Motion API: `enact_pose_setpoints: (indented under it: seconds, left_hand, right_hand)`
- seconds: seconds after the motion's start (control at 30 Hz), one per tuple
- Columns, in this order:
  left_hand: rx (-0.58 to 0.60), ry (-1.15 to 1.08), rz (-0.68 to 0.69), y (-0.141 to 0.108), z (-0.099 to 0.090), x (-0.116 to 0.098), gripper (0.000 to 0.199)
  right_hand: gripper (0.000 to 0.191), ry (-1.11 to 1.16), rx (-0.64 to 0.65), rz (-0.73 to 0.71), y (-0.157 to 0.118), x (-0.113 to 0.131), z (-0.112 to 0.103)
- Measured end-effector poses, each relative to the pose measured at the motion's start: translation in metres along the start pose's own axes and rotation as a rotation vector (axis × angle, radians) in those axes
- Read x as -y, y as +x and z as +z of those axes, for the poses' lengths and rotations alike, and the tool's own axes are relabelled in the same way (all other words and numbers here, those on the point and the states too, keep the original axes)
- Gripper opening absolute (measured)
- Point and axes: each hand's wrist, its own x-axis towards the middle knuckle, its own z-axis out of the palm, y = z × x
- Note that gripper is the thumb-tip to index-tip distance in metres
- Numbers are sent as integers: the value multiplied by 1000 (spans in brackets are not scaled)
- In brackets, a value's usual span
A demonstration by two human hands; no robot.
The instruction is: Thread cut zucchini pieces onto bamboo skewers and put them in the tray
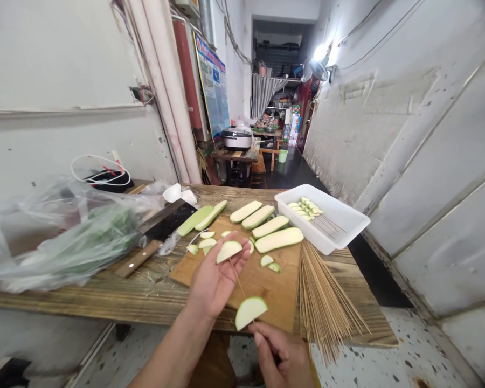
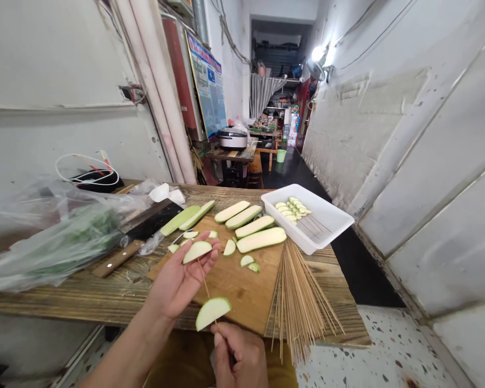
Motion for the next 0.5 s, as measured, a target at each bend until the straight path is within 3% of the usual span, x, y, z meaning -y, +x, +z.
enact_pose_setpoints:
  seconds: [0.33,0.5]
  left_hand:
    - [-20,116,39,-1,-5,6,21]
    - [-7,173,54,-5,-5,6,17]
  right_hand:
    - [26,36,4,46,-6,-4,2]
    - [25,6,75,-8,-5,-4,-2]
